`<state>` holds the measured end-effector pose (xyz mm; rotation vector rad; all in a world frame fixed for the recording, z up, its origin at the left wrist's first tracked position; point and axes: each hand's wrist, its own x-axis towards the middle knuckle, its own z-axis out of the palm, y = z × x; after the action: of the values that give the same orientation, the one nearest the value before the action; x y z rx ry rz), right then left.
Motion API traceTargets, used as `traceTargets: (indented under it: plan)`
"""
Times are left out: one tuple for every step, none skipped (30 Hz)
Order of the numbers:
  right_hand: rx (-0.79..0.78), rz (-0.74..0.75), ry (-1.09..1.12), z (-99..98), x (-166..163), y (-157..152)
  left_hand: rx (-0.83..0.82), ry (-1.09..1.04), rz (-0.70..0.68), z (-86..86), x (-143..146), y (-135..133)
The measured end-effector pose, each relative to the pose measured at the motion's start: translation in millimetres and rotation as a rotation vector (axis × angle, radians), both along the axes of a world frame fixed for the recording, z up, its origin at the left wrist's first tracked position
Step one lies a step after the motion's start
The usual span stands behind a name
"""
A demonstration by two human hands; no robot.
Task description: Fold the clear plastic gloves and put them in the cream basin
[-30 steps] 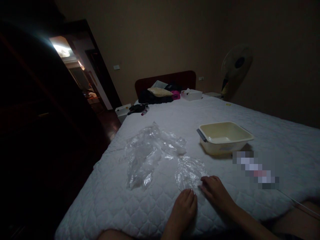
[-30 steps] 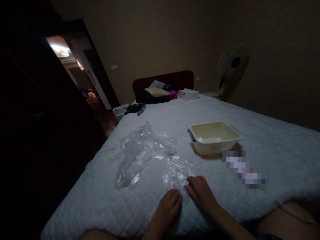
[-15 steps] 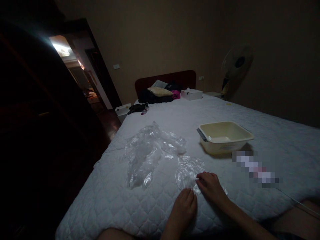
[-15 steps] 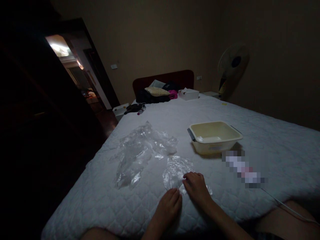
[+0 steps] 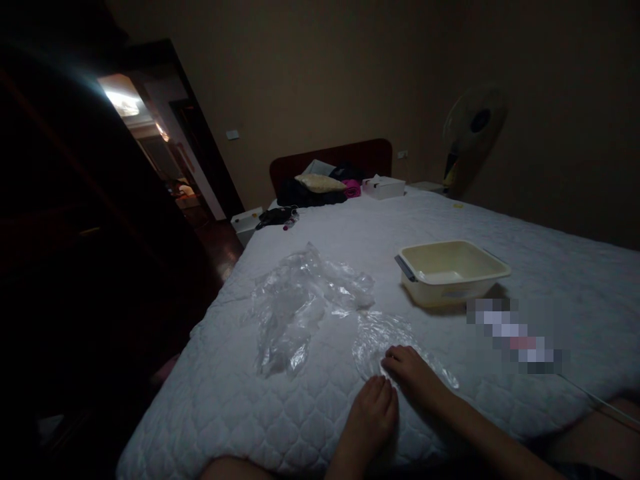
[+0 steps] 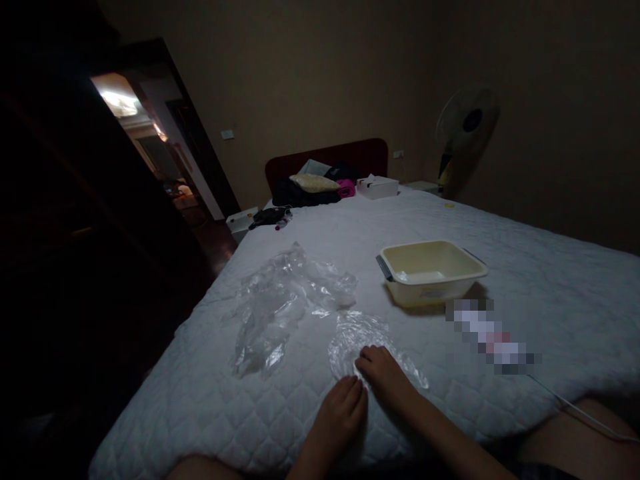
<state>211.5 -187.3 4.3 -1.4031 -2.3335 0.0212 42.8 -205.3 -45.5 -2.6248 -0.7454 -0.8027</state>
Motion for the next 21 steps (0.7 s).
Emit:
traceTargets:
  plan:
    - [-0.003, 0.0, -0.006, -0.1, 0.0, 0.7, 0.001, 0.002, 0.002, -0.3, -0.4, -0.3]
    - [-0.005, -0.001, -0.008, -0.4, 0.0, 1.2, 0.0, 0.006, 0.006, -0.1, -0.7, -0.7]
    - [-0.009, -0.001, -0.008, -0.8, 0.1, 1.6, 0.0, 0.007, 0.008, 0.5, -1.0, -1.1]
    - [-0.015, -0.003, -0.005, -1.1, 0.2, 1.7, 0.002, -0.001, 0.01, 1.5, -1.3, -1.5]
    - [-0.026, -0.005, 0.003, -1.3, 0.2, 1.7, 0.006, -0.02, 0.009, 2.5, -1.6, -1.8]
    - [-0.039, -0.006, 0.017, -1.4, 0.2, 1.6, 0.011, -0.045, 0.007, 3.6, -1.8, -1.9]
    - [-0.052, -0.007, 0.039, -1.1, 0.3, 1.4, 0.014, -0.066, 0.006, 4.4, -2.0, -1.9]
    - [-0.065, -0.005, 0.067, -0.5, 0.6, 1.1, 0.013, -0.081, 0.009, 4.9, -2.1, -1.7]
    - [-0.073, 0.001, 0.098, 0.5, 1.2, 0.9, 0.009, -0.085, 0.016, 5.0, -2.3, -1.4]
    - [-0.076, 0.006, 0.128, 2.0, 2.2, 0.6, 0.002, -0.079, 0.021, 4.7, -2.4, -1.0]
    - [-0.076, 0.012, 0.153, 3.8, 4.0, 0.3, -0.006, -0.069, 0.026, 4.2, -2.5, -0.6]
    - [-0.07, 0.015, 0.17, 5.9, 6.7, -0.1, -0.013, -0.057, 0.028, 3.5, -2.6, -0.1]
    - [-0.059, 0.015, 0.18, 8.2, 10.6, -0.7, -0.018, -0.046, 0.029, 3.0, -2.6, 0.4]
    - [-0.045, 0.012, 0.188, 10.4, 15.7, -1.4, -0.021, -0.038, 0.029, 2.8, -2.6, 0.8]
    - [-0.029, 0.006, 0.196, 12.3, 22.0, -2.4, -0.026, -0.028, 0.03, 2.9, -2.6, 1.0]
    - [-0.013, -0.003, 0.204, 13.8, 29.6, -3.7, -0.031, -0.019, 0.031, 3.6, -2.6, 1.1]
    - [-0.001, -0.013, 0.211, 14.8, 38.2, -5.1, -0.035, -0.015, 0.032, 4.7, -2.5, 1.1]
    - [0.006, -0.027, 0.217, 15.1, 47.5, -6.8, -0.037, -0.016, 0.029, 6.1, -2.4, 0.9]
    - [0.007, -0.044, 0.22, 14.7, 57.3, -8.6, -0.034, -0.026, 0.026, 7.8, -2.3, 0.7]
    - [-0.001, -0.056, 0.219, 13.9, 66.9, -10.5, -0.026, -0.04, 0.02, 9.5, -2.2, 0.3]
    - [-0.016, -0.069, 0.217, 12.7, 76.2, -12.4, -0.014, -0.054, 0.014, 11.2, -2.0, 0.0]
